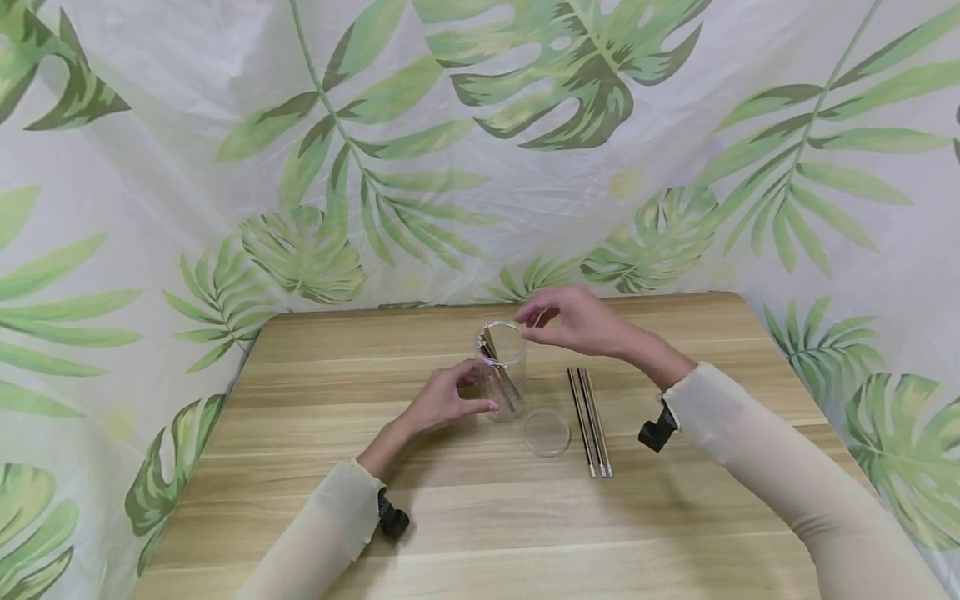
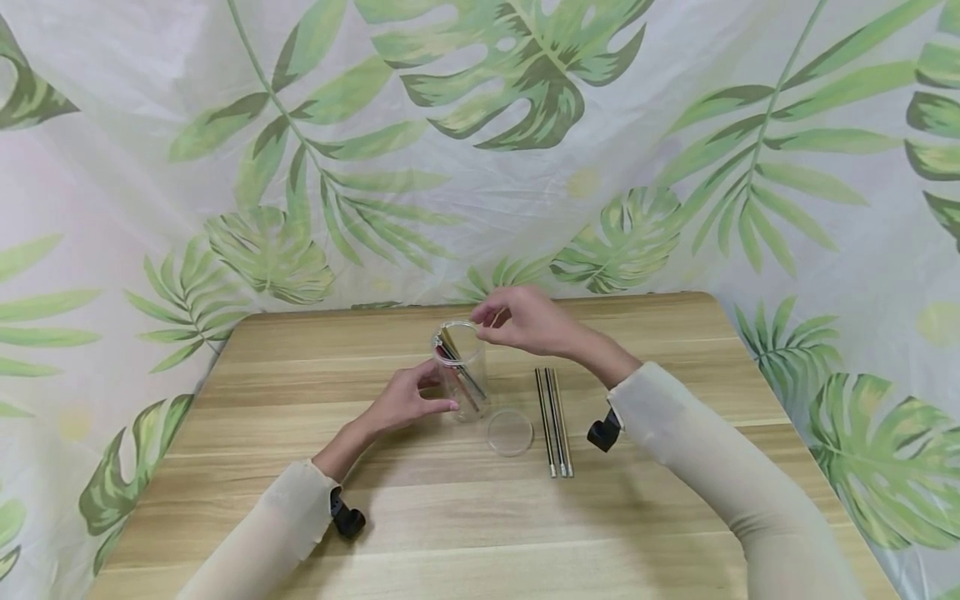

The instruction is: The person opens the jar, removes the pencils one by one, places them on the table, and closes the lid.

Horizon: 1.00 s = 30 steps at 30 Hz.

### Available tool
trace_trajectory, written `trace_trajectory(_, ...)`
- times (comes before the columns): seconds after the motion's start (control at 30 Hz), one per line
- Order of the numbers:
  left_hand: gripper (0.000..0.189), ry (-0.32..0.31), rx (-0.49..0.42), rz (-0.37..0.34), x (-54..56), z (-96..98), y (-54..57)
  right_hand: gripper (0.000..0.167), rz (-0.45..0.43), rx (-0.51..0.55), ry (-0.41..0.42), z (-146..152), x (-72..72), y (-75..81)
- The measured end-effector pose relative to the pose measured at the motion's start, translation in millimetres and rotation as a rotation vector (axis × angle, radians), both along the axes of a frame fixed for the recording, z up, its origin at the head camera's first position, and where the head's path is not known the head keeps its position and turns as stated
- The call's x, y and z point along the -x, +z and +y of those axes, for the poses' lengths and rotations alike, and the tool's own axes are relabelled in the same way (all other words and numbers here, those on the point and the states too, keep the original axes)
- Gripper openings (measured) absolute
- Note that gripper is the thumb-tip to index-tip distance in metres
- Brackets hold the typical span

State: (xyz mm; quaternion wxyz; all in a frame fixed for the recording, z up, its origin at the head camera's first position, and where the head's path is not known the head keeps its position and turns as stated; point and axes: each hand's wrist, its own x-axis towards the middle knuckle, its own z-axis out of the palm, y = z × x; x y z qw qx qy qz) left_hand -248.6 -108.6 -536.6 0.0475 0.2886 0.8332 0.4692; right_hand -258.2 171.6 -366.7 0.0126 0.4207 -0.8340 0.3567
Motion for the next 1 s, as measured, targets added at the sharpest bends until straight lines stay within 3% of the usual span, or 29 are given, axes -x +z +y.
trace_trajectory(0.4,0.059,-0.022,-0.009,-0.005,0.8,-0.5,1.0,0.016,0.111,-0.130,0.087,-25,1.1,10.1)
trace_trajectory(0.8,0.056,-0.023,-0.022,0.011,-0.4,-0.7,1.5,0.012,0.093,-0.166,0.126,-45,2.0,5.3)
trace_trajectory(1.0,0.059,-0.018,-0.024,0.020,-2.0,-1.1,1.6,0.008,0.071,-0.183,0.098,-50,2.1,3.0)
